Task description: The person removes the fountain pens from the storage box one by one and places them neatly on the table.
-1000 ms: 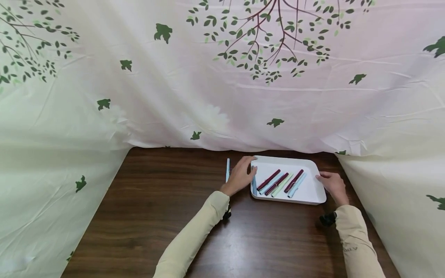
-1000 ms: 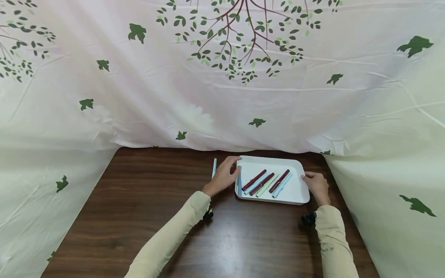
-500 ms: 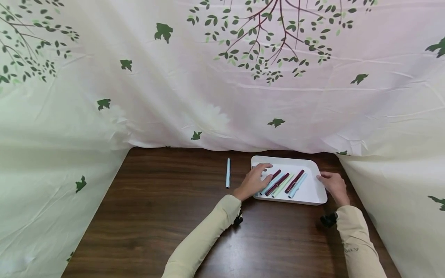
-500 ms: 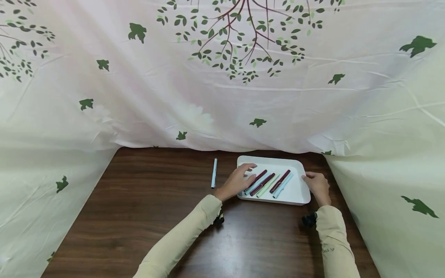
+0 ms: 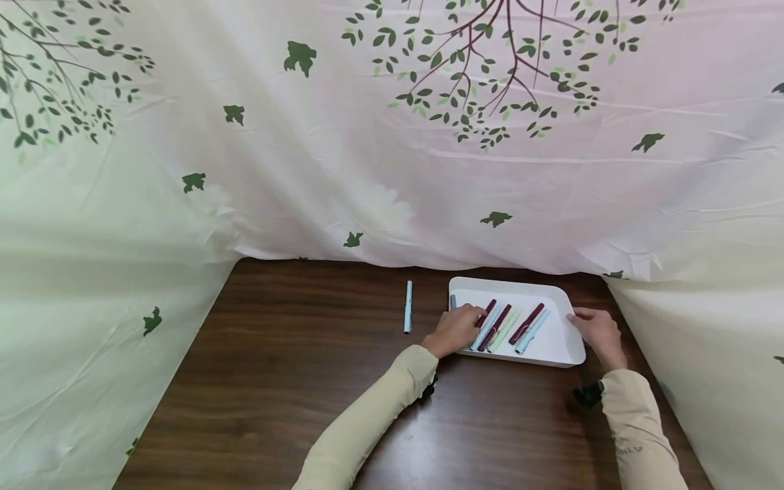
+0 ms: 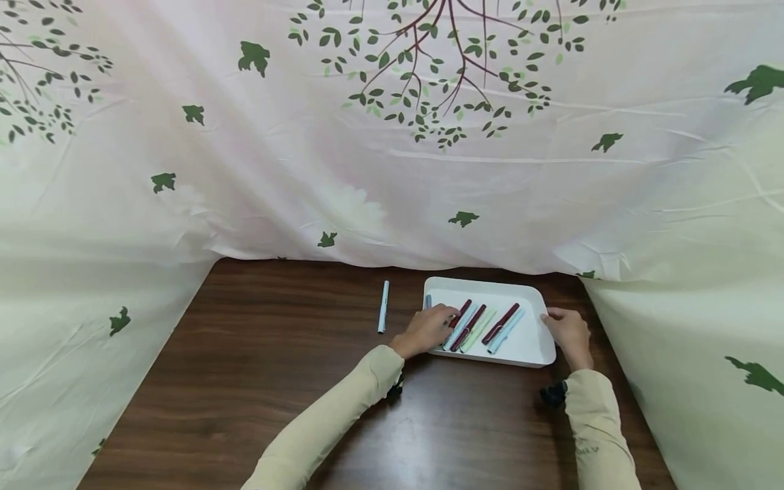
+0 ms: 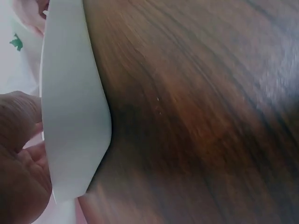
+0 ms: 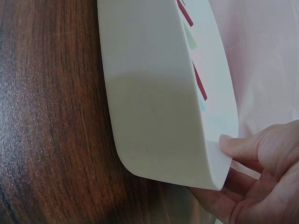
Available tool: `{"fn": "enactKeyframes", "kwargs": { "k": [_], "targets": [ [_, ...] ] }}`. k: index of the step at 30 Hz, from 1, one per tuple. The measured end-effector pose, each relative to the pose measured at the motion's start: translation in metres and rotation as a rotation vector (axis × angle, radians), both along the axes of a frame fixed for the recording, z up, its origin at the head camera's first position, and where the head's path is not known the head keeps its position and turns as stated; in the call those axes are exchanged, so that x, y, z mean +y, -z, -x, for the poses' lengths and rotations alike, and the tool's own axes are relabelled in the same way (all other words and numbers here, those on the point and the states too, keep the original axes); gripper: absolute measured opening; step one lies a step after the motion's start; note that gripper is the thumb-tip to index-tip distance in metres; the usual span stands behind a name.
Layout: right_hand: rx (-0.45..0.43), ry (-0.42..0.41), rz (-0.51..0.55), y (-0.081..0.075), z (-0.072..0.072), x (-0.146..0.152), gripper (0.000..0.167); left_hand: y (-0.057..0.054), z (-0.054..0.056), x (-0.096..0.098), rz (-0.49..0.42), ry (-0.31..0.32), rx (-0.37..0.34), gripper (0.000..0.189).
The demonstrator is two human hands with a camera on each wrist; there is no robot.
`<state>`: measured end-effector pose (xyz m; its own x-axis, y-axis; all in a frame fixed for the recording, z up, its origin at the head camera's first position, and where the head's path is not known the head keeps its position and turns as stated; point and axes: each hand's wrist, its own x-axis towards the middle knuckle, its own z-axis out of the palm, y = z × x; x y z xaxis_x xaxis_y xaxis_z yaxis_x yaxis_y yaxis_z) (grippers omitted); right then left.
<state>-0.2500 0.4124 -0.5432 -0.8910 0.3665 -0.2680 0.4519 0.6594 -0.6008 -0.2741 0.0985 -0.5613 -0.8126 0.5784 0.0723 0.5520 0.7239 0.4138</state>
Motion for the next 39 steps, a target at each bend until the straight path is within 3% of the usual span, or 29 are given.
{"fn": "enactKeyframes", "kwargs": {
  "k": [3, 8, 16, 19, 27, 34, 39],
  "targets": [
    [-0.009, 0.004, 0.015, 0.000, 0.000, -0.002, 0.052, -0.001, 0.001, 0.001, 0.059, -0.013, 0.007, 0.038],
    [0.015, -0.009, -0.007, 0.002, 0.001, -0.003, 0.051, -0.008, 0.001, 0.003, 0.035, -0.070, -0.084, 0.036],
    [0.095, -0.059, -0.039, 0.005, 0.001, -0.004, 0.049, -0.028, 0.005, 0.002, -0.130, -0.251, -0.381, 0.037],
    [0.101, -0.063, -0.034, 0.005, 0.001, -0.003, 0.049, -0.032, 0.007, 0.001, -0.217, -0.300, -0.457, 0.039],
    [0.084, -0.055, -0.031, 0.002, 0.002, -0.003, 0.050, -0.027, 0.013, -0.009, -0.632, -0.244, -0.656, 0.041],
    [0.068, -0.052, -0.033, 0.003, 0.000, -0.001, 0.050, -0.021, 0.014, -0.005, -0.750, -0.262, -0.694, 0.033],
    [0.059, -0.035, -0.025, 0.004, -0.002, 0.000, 0.051, -0.018, 0.017, -0.008, -0.825, -0.205, -0.760, 0.032]
  ]
}}
